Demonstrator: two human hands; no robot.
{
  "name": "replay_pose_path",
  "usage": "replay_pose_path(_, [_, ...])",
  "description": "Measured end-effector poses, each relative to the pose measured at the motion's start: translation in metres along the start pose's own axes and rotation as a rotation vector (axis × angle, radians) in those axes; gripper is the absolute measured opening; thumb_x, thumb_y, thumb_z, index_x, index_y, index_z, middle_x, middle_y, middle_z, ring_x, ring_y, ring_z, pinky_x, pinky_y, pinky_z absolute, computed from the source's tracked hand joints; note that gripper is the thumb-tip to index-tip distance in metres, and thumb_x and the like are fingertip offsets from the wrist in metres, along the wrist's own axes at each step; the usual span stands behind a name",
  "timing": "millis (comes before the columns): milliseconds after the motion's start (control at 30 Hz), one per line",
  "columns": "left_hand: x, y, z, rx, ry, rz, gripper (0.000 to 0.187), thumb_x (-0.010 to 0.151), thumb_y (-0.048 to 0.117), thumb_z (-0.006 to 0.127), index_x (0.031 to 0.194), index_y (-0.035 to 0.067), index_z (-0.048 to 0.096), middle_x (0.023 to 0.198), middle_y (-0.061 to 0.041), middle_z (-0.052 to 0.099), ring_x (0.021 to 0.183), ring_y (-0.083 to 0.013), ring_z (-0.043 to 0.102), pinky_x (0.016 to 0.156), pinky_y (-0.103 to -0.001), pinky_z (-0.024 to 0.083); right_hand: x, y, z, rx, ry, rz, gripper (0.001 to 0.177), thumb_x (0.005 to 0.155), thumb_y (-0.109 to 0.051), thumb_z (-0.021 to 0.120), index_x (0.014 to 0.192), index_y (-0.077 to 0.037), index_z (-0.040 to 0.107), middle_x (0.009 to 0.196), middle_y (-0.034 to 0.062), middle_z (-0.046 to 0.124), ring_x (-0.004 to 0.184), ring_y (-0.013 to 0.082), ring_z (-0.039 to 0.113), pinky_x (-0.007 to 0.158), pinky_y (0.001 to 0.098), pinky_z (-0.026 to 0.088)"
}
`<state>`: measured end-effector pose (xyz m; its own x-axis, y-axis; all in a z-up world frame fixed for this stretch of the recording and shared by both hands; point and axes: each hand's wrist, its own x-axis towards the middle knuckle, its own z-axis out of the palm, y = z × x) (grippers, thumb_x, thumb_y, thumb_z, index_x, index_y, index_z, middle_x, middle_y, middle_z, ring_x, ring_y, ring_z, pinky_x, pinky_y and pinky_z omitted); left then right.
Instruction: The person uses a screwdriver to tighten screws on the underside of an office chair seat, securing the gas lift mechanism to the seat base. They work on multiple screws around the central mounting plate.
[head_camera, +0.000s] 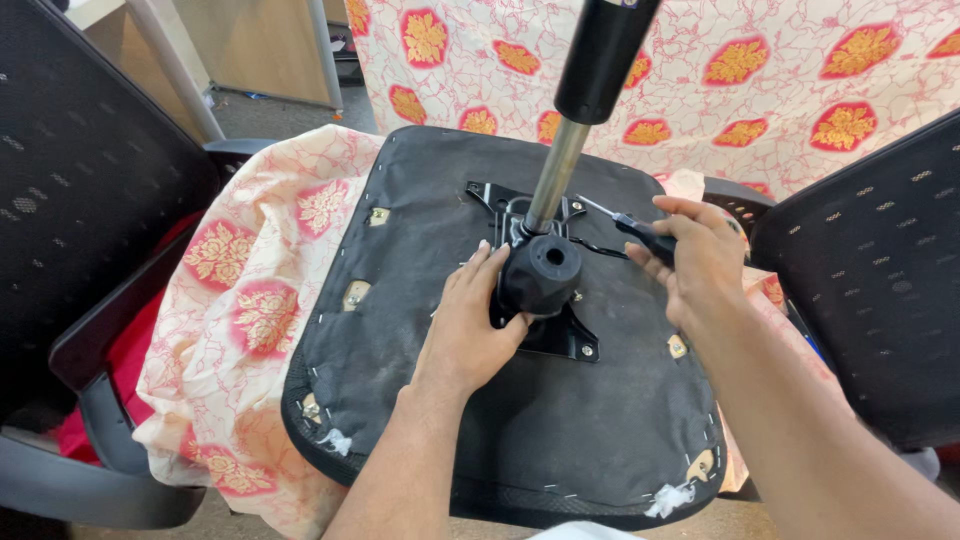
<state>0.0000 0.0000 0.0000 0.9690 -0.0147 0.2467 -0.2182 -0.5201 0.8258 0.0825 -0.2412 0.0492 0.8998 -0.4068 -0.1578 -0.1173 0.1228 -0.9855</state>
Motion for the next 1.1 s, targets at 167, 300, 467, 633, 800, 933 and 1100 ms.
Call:
replay_pose_path(167, [0.005,-0.045,-0.03,0.226,0.097,0.131,0.066,0.077,0.009,0.067,0.142,0.008,0.057,0.15,-0.012,0.056,0.147,-0.0328,0.041,0.119,-0.044,0.037,-0.02,0.003,0.035,0.028,-0.003,-0.034,0.028,0.093,-0.001,0.06,0.116,-0.007,0.073,0.109,0.0074,0.064,0.09,0.0179,0.063,0.076,0.0334,0.06])
replay_pose_path(300, [0.017,-0.074,-0.047,0.392,0.009,0.151,0.055,0.09,0.024,0.064,0.142,0.007,0.055,0.15,-0.014,0.052,0.145,-0.034,0.039,0.114,-0.051,0.034,-0.012,-0.014,0.068,-0.031,-0.06,-0.034,0.027,0.093,0.002,0.06,0.114,-0.006,0.074,0.107,0.0068,0.066,0.093,0.0155,0.064,0.079,0.0306,0.06])
replay_pose_path(467, [0.009,-0.08,-0.049,0.47,-0.063,0.303,0.051,0.094,0.031,0.059,0.141,0.013,0.057,0.151,-0.021,0.047,0.142,-0.0353,0.04,0.113,-0.051,0.031,-0.016,-0.026,0.096,-0.032,0.021,-0.14,0.038,0.082,0.012,0.058,0.113,-0.009,0.069,0.1,0.0003,0.063,0.089,0.015,0.063,0.079,0.0322,0.056])
replay_pose_path(633, [0.008,-0.08,-0.052,0.44,-0.072,0.312,0.046,0.095,0.03,0.058,0.14,0.02,0.06,0.151,-0.022,0.048,0.142,-0.0353,0.042,0.113,-0.049,0.033,-0.039,-0.033,0.104,-0.04,-0.067,-0.221,0.037,0.081,0.006,0.064,0.114,-0.011,0.064,0.095,-0.0004,0.064,0.085,0.0131,0.061,0.076,0.0301,0.051])
replay_pose_path(800, [0.01,-0.08,-0.059,0.378,-0.118,0.25,0.055,0.092,0.033,0.061,0.142,0.01,0.056,0.152,-0.015,0.049,0.141,-0.0288,0.044,0.113,-0.047,0.035,-0.055,-0.054,0.121,-0.241,0.06,-0.156,0.035,0.081,-0.027,0.084,0.108,-0.021,0.063,0.091,-0.0063,0.061,0.079,0.0101,0.058,0.071,0.0307,0.051])
replay_pose_path(933, [0.022,-0.089,-0.079,0.413,-0.284,0.312,0.057,0.093,0.039,0.058,0.143,0.012,0.054,0.156,-0.011,0.046,0.144,-0.0257,0.041,0.116,-0.048,0.031,-0.052,-0.065,0.127,-0.319,0.102,-0.181,0.041,0.081,-0.04,0.089,0.104,-0.017,0.064,0.087,-0.0053,0.063,0.08,0.0101,0.062,0.073,0.0302,0.053])
replay_pose_path(1100, [0.013,-0.085,-0.092,0.54,-0.228,0.386,0.059,0.097,0.05,0.05,0.146,0.017,0.052,0.158,-0.011,0.042,0.149,-0.0286,0.031,0.12,-0.062,0.016,-0.035,-0.057,0.128,-0.405,0.179,-0.281,0.029,0.083,-0.028,0.086,0.091,-0.01,0.066,0.077,-0.0013,0.067,0.062,0.0111,0.063,0.055,0.0289,0.05])
